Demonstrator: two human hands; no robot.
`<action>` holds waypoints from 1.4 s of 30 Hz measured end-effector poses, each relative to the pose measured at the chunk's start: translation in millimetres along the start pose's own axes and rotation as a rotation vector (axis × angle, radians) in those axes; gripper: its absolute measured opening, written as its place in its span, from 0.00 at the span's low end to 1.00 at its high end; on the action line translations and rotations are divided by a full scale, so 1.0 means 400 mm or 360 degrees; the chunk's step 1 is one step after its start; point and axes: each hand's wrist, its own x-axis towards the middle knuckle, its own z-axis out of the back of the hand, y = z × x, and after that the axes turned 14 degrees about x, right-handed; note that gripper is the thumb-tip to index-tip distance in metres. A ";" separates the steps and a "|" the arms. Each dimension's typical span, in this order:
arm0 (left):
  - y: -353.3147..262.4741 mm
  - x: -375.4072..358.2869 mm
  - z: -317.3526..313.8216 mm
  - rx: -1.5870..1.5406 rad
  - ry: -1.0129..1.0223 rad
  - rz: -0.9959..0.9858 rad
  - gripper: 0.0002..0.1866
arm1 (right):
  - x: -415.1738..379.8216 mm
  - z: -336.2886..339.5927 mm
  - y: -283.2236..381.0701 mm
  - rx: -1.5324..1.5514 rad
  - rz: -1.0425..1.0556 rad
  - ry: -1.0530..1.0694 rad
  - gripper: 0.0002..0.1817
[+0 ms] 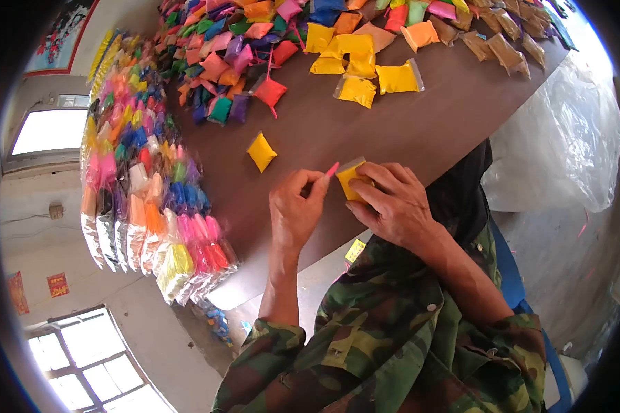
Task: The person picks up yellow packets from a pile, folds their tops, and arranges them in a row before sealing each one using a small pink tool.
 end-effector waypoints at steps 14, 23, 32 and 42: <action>-0.002 -0.020 -0.028 -0.0069 -0.0081 -0.0006 0.05 | 0.015 0.023 0.022 -0.0002 -0.0082 0.0033 0.20; 0.003 -0.019 -0.008 -0.0136 -0.0131 0.0049 0.06 | 0.039 0.018 0.040 -0.0028 -0.0150 0.0008 0.21; 0.008 -0.100 -0.023 -0.0056 -0.0112 0.0103 0.06 | 0.028 0.007 0.035 -0.0091 -0.0149 -0.0018 0.15; 0.010 -0.109 -0.029 -0.0049 -0.0273 -0.0047 0.05 | 0.033 -0.010 0.029 -0.0123 -0.0129 -0.0078 0.15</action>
